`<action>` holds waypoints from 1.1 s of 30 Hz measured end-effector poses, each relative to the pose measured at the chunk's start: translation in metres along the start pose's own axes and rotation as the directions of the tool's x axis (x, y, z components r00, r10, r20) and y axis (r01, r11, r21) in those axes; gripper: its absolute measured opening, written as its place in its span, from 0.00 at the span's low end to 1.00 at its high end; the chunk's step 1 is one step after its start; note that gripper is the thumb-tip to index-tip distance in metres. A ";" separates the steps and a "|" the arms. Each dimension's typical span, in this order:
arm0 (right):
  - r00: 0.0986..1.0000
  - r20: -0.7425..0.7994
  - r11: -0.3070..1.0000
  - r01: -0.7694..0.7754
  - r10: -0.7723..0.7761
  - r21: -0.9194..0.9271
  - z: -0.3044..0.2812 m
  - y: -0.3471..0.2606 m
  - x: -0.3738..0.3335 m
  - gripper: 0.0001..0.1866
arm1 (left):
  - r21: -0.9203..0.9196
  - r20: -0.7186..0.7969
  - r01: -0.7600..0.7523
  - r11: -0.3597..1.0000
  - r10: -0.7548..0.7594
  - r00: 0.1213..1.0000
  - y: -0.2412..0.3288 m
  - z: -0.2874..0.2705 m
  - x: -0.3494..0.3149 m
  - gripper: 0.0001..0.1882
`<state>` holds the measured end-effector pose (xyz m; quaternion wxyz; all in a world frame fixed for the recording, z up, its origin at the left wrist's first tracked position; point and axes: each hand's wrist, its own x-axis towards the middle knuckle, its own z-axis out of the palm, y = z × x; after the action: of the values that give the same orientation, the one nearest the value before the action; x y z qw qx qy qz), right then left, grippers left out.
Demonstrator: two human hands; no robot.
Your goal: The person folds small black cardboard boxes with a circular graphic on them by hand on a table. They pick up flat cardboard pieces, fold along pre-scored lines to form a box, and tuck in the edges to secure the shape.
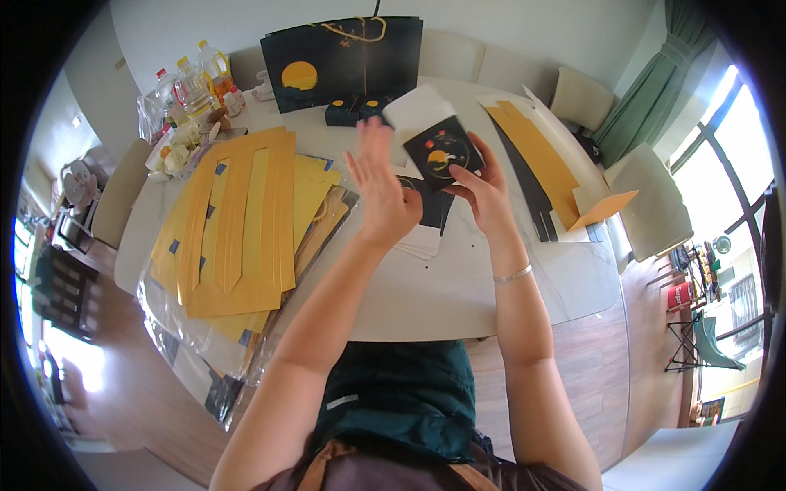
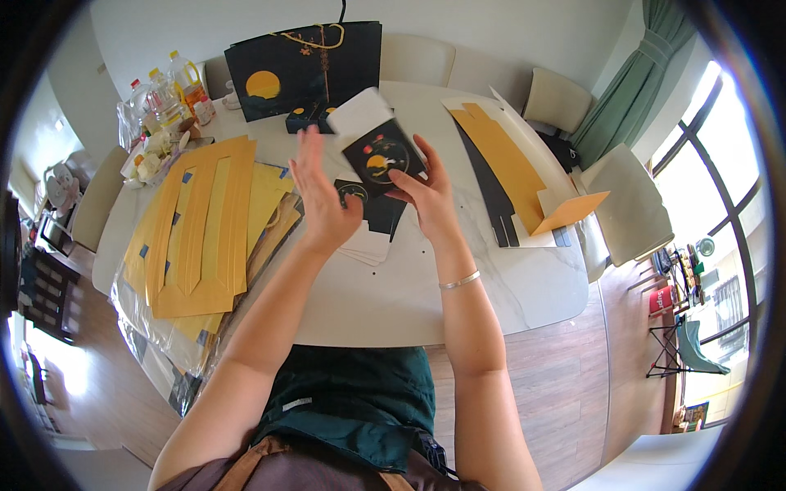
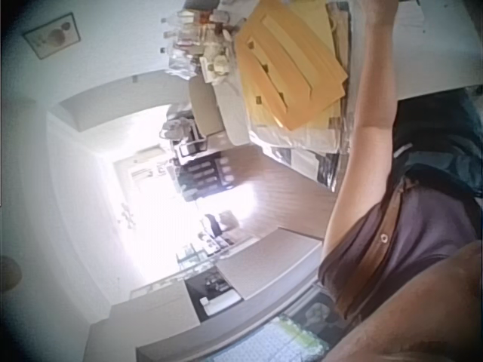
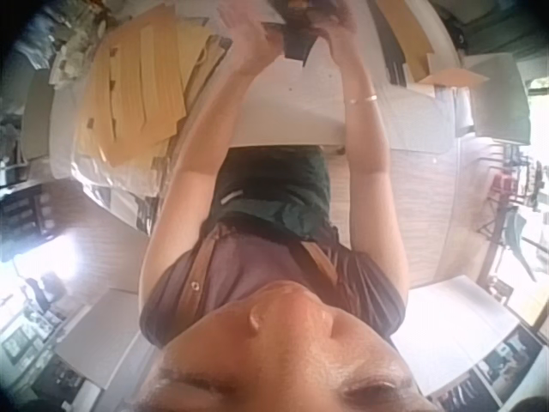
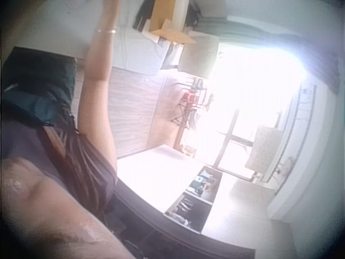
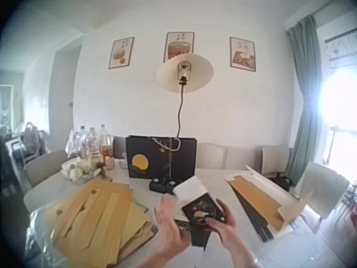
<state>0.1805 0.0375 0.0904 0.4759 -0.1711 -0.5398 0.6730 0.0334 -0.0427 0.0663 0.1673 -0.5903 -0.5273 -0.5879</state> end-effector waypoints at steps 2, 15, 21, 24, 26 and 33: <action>0.998 0.027 0.989 -0.058 0.055 0.133 -0.002 0.003 0.004 0.31 | -0.312 -0.072 0.171 0.934 -0.203 0.976 -0.011 0.006 -0.004 0.44; 0.992 0.115 0.998 -0.043 0.049 -0.052 -0.012 0.007 0.007 0.27 | -0.655 0.617 0.713 0.248 -0.369 0.695 -0.011 0.000 0.002 0.28; 0.980 0.194 0.986 -0.007 0.040 -0.167 -0.006 0.012 0.002 0.28 | -0.592 0.745 0.805 -0.028 -0.402 0.533 -0.019 -0.007 0.006 0.32; 0.979 0.175 0.987 -0.077 0.102 -0.141 -0.008 0.016 0.001 0.25 | -0.516 0.746 0.856 -0.034 -0.509 0.430 -0.022 -0.004 0.006 0.29; 0.968 0.129 0.964 -0.231 0.215 0.127 -0.021 0.023 0.006 0.24 | -0.491 0.736 0.870 -0.040 -0.554 0.390 -0.024 -0.002 0.005 0.26; 1.000 0.016 0.996 0.014 -0.013 -0.083 -0.020 0.006 0.004 0.11 | -0.399 0.746 0.914 0.079 -0.552 0.373 -0.016 -0.005 0.005 0.19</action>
<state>0.1908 0.0520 0.0790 0.4687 -0.1818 -0.5720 0.6482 0.0167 -0.0381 0.0649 -0.5547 -0.3365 -0.4567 -0.6087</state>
